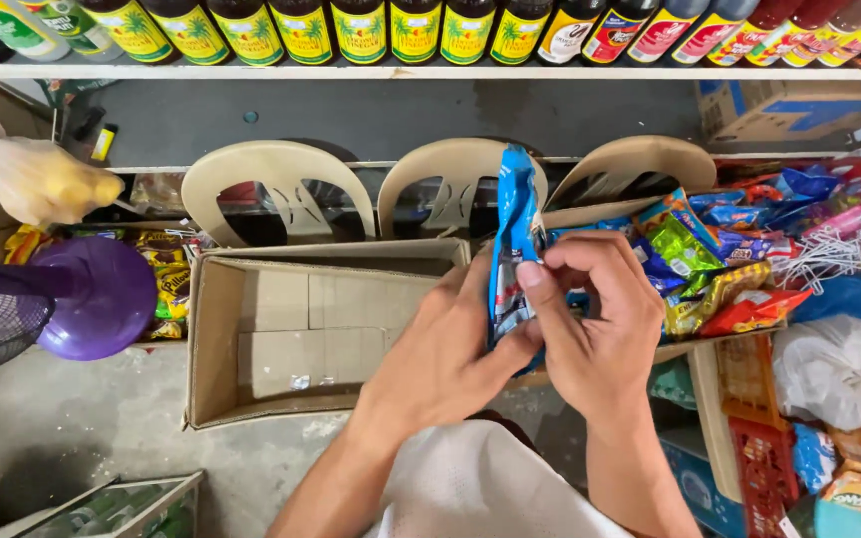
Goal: The person takes packets of powdered drink mix from a cardboard box and places them on a shelf. They handle the packets one by one, arranging them in a row next to other snack items. The person also moves a bundle of small wrapped items to the shelf.
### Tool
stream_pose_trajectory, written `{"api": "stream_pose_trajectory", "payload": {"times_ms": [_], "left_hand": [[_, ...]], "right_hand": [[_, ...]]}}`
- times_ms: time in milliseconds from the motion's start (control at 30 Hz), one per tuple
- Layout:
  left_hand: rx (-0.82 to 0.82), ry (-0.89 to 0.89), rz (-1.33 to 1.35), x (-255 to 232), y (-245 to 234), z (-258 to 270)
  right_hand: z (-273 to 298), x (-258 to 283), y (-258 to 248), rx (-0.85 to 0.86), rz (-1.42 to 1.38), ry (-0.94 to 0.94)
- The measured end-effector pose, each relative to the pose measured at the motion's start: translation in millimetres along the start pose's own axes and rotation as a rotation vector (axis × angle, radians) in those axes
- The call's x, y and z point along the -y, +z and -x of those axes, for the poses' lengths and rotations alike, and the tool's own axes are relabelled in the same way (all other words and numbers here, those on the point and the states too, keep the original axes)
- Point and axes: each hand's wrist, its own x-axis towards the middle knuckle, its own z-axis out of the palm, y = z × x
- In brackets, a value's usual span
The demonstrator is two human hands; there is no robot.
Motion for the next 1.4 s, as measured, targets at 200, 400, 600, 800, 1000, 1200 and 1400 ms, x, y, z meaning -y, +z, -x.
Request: {"api": "stream_pose_trajectory", "payload": {"times_ms": [200,400,600,800,1000,1200,1400], "left_hand": [[-0.254,0.154,-0.219,-22,2,5],[-0.339,0.156,0.001,-44,26,10],[-0.465,0.257,0.077,-52,43,27],[-0.527,0.300,0.069,-50,41,33],[-0.572,0.290,0.147,-41,19,42],[-0.599,0.307,0.130,-20,-42,63],[-0.527,0.365,0.131,7,-131,94]], "right_hand": [[12,-5,-26,-0.069,0.105,-0.124],[19,24,-55,-0.104,0.116,-0.165],[30,27,-66,-0.070,-0.237,-0.103],[38,25,-60,-0.031,-0.269,-0.081],[40,40,-31,0.017,-0.374,-0.026],[50,66,24,0.036,-0.492,0.026],[59,117,103,0.085,-0.760,0.109]]}}
